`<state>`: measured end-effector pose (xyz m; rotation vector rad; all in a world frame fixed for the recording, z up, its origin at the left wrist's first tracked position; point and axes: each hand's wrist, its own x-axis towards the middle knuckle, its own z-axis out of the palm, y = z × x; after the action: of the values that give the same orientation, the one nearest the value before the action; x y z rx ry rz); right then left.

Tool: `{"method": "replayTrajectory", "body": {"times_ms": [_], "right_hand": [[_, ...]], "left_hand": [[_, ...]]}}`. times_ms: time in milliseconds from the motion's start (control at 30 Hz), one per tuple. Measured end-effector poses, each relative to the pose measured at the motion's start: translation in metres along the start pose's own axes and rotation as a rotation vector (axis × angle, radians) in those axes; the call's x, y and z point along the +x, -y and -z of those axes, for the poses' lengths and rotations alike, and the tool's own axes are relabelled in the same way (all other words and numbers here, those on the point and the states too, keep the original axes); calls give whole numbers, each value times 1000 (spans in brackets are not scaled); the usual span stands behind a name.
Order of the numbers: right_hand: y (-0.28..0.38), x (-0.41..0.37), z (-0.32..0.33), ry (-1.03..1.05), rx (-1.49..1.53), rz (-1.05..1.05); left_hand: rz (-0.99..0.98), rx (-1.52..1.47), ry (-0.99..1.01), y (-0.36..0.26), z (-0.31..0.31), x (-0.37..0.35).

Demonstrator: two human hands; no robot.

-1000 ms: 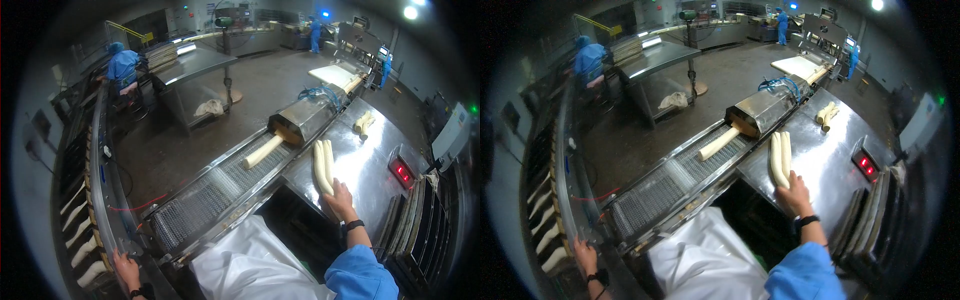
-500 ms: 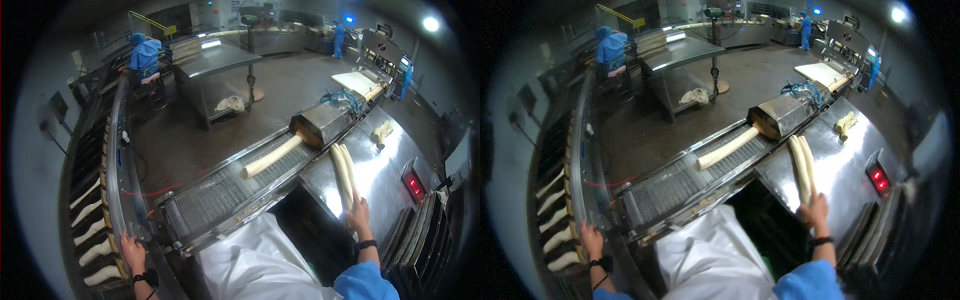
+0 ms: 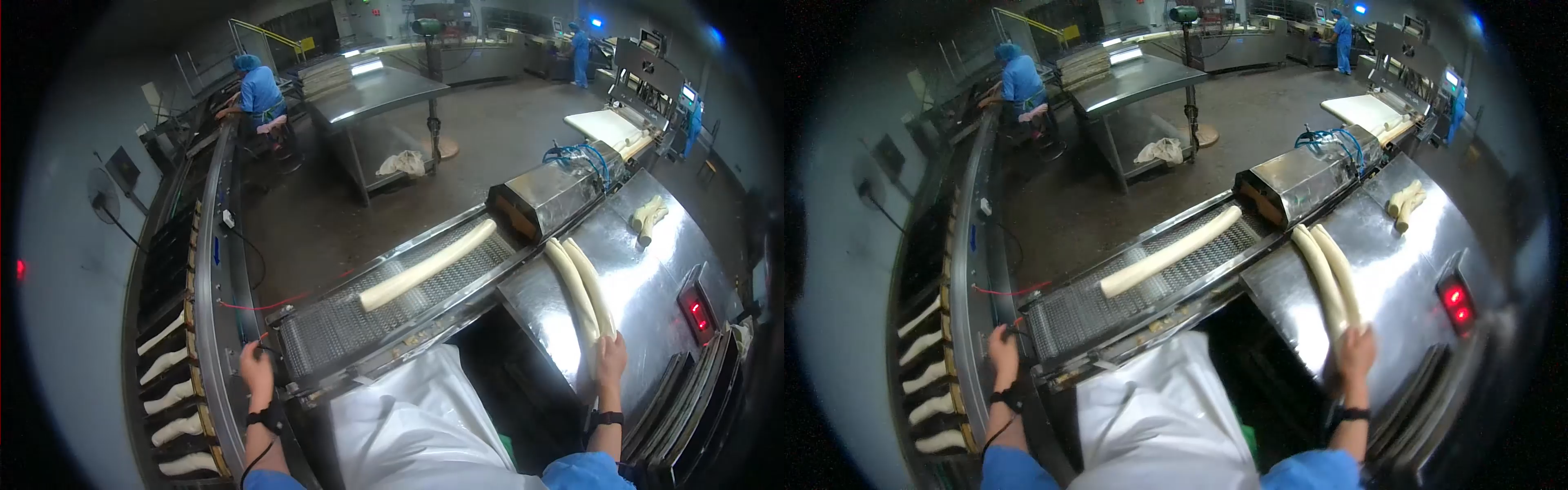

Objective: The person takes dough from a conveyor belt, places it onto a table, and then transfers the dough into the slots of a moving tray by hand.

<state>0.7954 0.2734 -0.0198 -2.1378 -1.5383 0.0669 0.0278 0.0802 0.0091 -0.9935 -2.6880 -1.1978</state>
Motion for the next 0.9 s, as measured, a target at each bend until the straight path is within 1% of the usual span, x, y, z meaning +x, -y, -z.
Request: {"method": "replayTrajectory", "body": {"times_ms": [67,100,133,167,233,267,333,367,467,500,533,600,633,667,733,767,800,833,867,900], "right_hand": [[45,-14,25,58,-230,172],[58,-22,33,75,-282,229],[72,-27,41,96,-238,212],[82,-31,46,126,-229,190],[80,-34,45,157,-215,174],[77,-35,45,155,-218,172],[75,-39,46,168,-187,198],[71,-41,42,150,-223,194],[76,-42,42,170,-230,166],[79,-41,41,172,-229,168],[83,-40,39,166,-242,159],[89,-39,37,168,-256,168],[91,-38,36,179,-251,167],[94,-35,36,187,-247,167],[94,-33,33,182,-250,188],[95,-33,32,177,-252,191],[99,-32,34,180,-252,212],[104,-31,39,211,-244,182],[108,-30,43,244,-238,155],[110,-27,44,250,-239,182]], "left_hand": [[-226,129,103,-59,-31,-5],[-269,46,164,-100,-43,-10],[-350,25,195,-114,-64,-10],[-478,17,235,-132,-81,-6],[-575,-27,316,-170,-106,-7],[-577,-30,318,-183,-115,-7],[-495,237,566,-204,-128,-10],[-564,357,472,-210,-132,-19],[-593,266,434,-217,-146,-33],[-604,169,397,-222,-144,-41],[-597,173,397,-225,-140,-49],[-450,138,595,-238,-115,-63],[-557,65,608,-224,-115,-67],[-541,63,599,-212,-112,-69],[-704,76,493,-200,-97,-71],[-686,76,482,-195,-88,-71],[-591,121,493,-195,-72,-73],[-494,164,502,-194,-61,-75],[-472,163,492,-189,-53,-76],[-478,211,537,-184,-46,-78]]}}
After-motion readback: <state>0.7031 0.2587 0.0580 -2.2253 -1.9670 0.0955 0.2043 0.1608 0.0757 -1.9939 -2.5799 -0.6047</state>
